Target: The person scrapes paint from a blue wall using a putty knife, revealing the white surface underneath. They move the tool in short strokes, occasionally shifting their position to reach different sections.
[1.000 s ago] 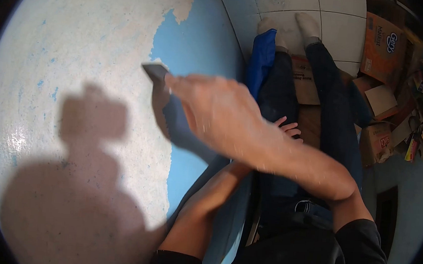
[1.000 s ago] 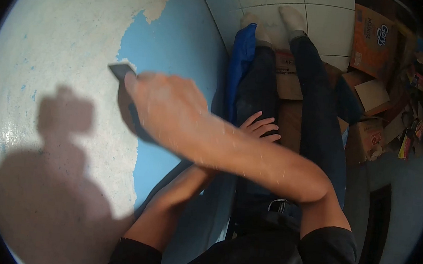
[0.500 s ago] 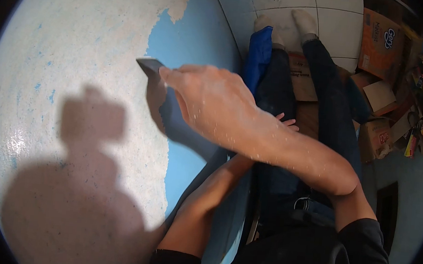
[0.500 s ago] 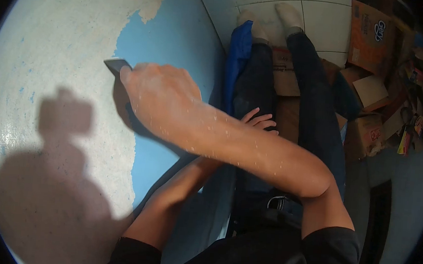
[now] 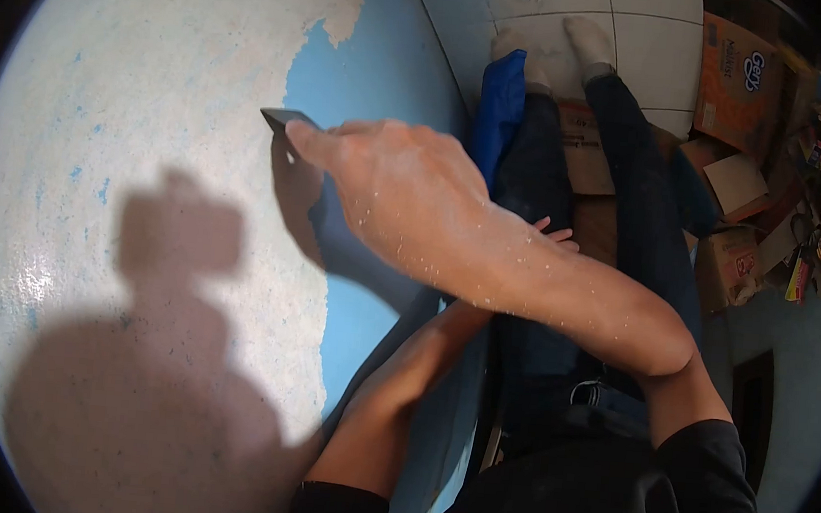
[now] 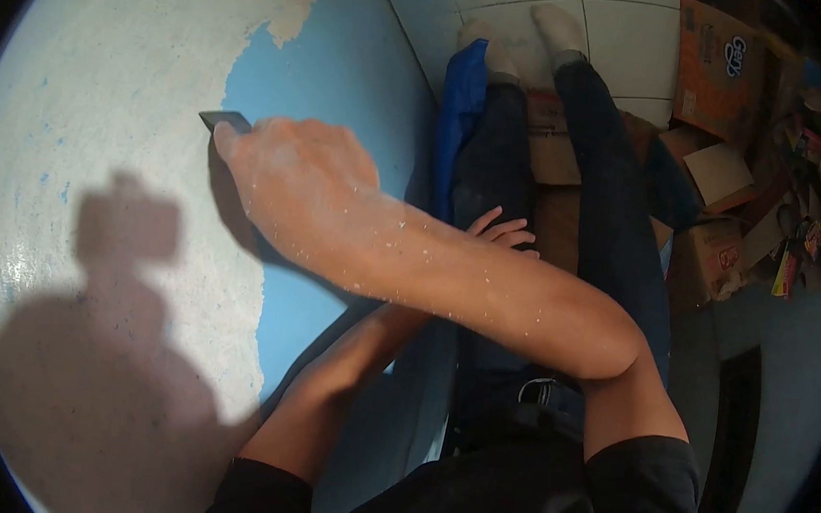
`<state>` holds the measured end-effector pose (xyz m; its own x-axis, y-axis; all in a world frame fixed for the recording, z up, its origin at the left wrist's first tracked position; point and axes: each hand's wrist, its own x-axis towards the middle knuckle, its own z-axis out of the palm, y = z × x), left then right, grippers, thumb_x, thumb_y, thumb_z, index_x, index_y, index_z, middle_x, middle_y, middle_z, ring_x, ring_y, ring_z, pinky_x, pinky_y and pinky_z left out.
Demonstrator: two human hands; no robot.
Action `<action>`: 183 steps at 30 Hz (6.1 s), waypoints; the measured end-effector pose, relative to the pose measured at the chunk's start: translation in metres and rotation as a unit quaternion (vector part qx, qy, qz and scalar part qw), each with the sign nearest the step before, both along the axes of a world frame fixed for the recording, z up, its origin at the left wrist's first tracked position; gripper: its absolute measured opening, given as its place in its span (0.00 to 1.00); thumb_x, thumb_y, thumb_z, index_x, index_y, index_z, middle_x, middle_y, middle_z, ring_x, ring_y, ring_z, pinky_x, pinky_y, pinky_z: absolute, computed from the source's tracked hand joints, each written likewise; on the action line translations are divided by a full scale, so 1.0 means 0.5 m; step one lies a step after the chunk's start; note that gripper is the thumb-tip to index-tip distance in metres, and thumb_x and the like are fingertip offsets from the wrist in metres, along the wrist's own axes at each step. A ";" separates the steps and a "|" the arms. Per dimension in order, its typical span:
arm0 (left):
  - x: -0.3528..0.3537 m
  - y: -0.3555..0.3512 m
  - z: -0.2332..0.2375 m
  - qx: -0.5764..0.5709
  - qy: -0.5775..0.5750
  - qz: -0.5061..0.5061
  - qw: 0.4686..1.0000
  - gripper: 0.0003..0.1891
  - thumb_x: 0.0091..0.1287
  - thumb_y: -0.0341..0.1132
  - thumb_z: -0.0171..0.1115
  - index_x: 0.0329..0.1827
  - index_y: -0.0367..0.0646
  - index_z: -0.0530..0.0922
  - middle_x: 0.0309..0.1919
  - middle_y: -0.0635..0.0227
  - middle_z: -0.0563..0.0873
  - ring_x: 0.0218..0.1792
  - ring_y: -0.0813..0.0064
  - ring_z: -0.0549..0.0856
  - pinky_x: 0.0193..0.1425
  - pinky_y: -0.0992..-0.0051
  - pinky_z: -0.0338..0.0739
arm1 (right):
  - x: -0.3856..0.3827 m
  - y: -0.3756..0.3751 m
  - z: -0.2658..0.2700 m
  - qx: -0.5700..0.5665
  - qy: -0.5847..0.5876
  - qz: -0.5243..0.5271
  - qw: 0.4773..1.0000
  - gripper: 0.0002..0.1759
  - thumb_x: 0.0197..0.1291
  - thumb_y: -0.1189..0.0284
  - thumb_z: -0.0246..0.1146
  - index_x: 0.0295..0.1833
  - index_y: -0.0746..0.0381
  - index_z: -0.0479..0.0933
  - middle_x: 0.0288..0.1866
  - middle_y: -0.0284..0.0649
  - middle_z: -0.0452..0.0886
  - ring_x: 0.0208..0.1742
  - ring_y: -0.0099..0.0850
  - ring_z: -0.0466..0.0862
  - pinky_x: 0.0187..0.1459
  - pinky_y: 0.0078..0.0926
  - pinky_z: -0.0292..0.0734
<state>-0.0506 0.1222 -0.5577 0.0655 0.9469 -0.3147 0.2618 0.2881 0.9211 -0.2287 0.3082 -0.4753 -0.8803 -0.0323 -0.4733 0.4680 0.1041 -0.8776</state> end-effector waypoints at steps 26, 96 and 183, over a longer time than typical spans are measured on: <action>0.007 -0.015 -0.007 -0.012 0.017 -0.013 1.000 0.25 0.73 0.48 0.62 0.70 0.51 0.81 0.76 0.60 0.75 0.83 0.59 0.66 0.88 0.45 0.49 | -0.006 -0.001 0.005 0.040 0.010 0.012 0.999 0.27 0.62 0.81 0.62 0.69 0.68 0.78 0.42 0.50 0.89 0.40 0.48 0.92 0.39 0.42 0.90; -0.009 -0.004 -0.001 -0.002 0.035 0.005 0.999 0.26 0.69 0.49 0.64 0.68 0.51 0.82 0.71 0.61 0.78 0.81 0.58 0.69 0.88 0.44 0.51 | 0.056 -0.047 -0.029 0.016 -0.045 -0.001 0.999 0.26 0.67 0.78 0.61 0.72 0.67 0.77 0.53 0.49 0.88 0.41 0.48 0.91 0.40 0.43 0.90; -0.025 -0.010 0.008 -0.007 -0.017 0.014 1.000 0.34 0.63 0.55 0.68 0.69 0.44 0.80 0.72 0.56 0.76 0.81 0.54 0.66 0.89 0.42 0.47 | 0.083 -0.085 0.014 0.052 0.033 -0.134 0.989 0.23 0.66 0.82 0.66 0.67 0.67 0.80 0.51 0.48 0.89 0.41 0.46 0.92 0.40 0.34 0.91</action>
